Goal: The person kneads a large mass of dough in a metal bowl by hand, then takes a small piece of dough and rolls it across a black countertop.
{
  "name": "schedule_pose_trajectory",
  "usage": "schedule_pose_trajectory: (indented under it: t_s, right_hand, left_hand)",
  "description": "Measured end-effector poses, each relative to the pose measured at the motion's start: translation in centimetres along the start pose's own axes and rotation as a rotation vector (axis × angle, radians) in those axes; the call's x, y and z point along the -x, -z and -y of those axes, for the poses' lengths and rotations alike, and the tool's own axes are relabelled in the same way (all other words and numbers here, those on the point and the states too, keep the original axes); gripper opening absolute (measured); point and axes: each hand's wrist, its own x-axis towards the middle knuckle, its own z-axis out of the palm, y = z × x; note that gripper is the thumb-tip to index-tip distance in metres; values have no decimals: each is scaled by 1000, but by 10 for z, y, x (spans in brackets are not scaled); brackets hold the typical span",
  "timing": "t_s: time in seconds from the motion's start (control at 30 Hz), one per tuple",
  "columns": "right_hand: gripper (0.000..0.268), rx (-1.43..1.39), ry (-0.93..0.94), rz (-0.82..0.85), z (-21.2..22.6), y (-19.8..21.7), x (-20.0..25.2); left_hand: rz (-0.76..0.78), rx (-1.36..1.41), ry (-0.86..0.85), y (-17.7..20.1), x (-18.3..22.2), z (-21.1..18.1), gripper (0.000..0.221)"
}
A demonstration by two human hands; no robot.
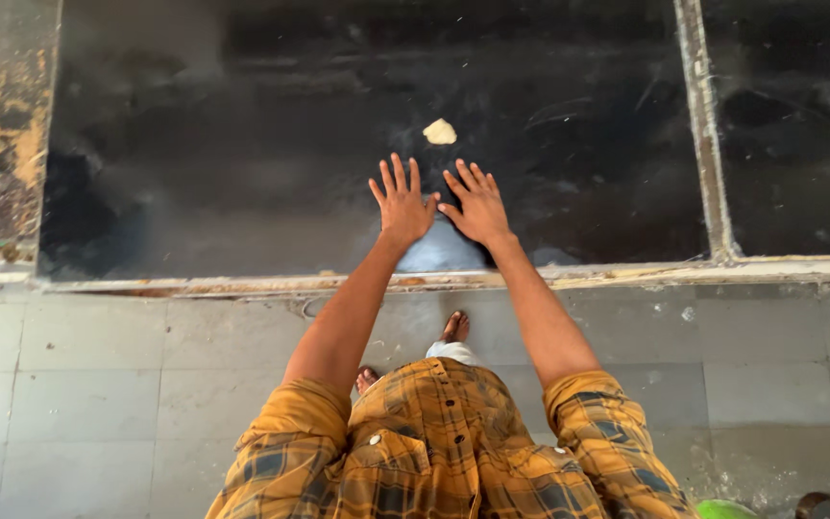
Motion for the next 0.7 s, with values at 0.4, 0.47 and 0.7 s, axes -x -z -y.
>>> schedule_pose_trajectory:
  t_s: [0.4,0.47,0.7]
  right_hand:
    - [77,48,-384,-137,-226,50,-9]
    - [82,66,-446,-111,-247,65,-33]
    - [84,111,-194,-10,-211,64,-87]
  left_hand:
    - [125,-5,-245,-44,24,-166,85]
    - [163,-2,-269,-49,19,-180,87]
    - [191,9,-293,-56,12,-192,86]
